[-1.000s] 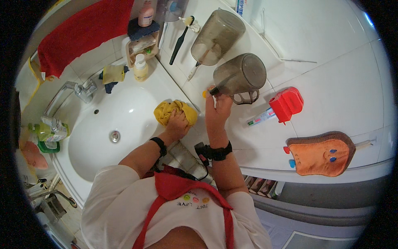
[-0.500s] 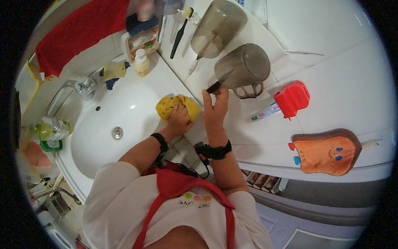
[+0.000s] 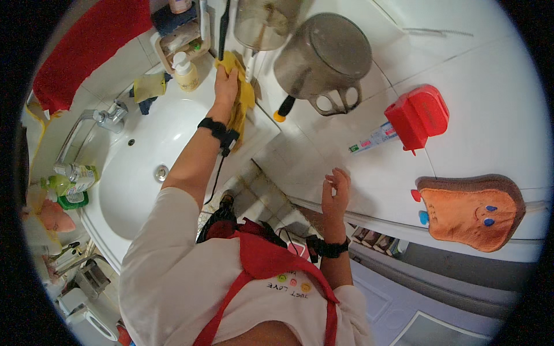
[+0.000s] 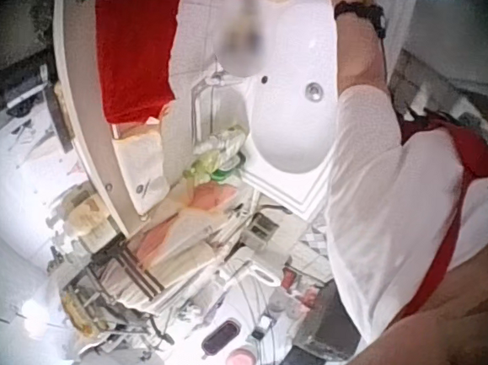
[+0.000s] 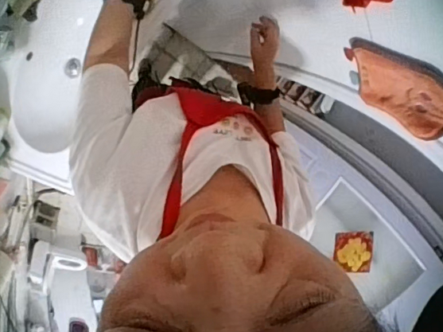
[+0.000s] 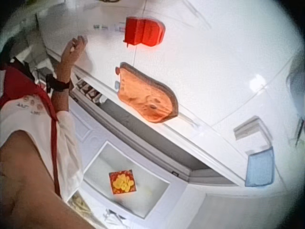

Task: The person scrubs the bathroom sink and surrounding tiled wall with a yellow sponge, then wipes the same areas with a yellow cloth. The person moves items like cups and toothbrushes aside to reach the surfaces and returns them afterward.

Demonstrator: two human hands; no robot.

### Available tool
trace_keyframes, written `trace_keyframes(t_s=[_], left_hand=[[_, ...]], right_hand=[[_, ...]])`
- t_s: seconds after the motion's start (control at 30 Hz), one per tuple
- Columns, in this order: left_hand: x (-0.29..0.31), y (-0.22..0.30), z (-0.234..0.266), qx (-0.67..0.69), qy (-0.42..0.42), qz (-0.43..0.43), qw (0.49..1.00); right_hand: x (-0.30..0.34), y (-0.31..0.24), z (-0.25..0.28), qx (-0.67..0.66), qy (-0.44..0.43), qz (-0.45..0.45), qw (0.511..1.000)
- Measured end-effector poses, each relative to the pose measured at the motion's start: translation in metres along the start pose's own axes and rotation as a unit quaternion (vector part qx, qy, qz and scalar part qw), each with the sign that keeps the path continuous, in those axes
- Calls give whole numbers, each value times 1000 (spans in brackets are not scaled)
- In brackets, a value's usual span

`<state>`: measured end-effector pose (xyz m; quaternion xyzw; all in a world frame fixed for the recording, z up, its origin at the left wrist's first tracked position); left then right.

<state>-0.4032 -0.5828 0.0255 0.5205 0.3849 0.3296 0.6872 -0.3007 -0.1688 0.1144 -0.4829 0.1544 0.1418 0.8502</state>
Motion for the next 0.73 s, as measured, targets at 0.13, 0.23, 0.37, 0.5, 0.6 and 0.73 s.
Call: trace_keyframes(t_s=[0.13, 0.23, 0.37, 0.5, 0.6, 0.73], left_hand=[[49, 10, -61, -39, 23, -73, 996], [142, 19, -70, 4, 40, -174, 984], [256, 45, -65, 103, -59, -230, 966], [256, 41, -55, 95, -200, -186, 957], [200, 27, -48, 18, -147, -159, 976], [88, -18, -38, -215, -142, -87, 962]], right_hand=[[20, 30, 20, -6, 2, -30, 1000], [30, 39, 27, -13, -12, -38, 999], [23, 33, 24, -9, -40, -41, 998], [12, 14, 20, -9, -53, 17, 998], [11, 18, 21, -21, -32, 26, 999], [11, 49, 22, 0, -47, 21, 999]])
Point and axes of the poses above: each hand's wrist, its own x-axis away from the middle knuckle, its own z-axis out of the back of the hand, y = z × x, the point moved 6 cm from there along -x, towards the middle knuckle, and after that the axes turned 11 degrees about y, right-handed, at the moved point
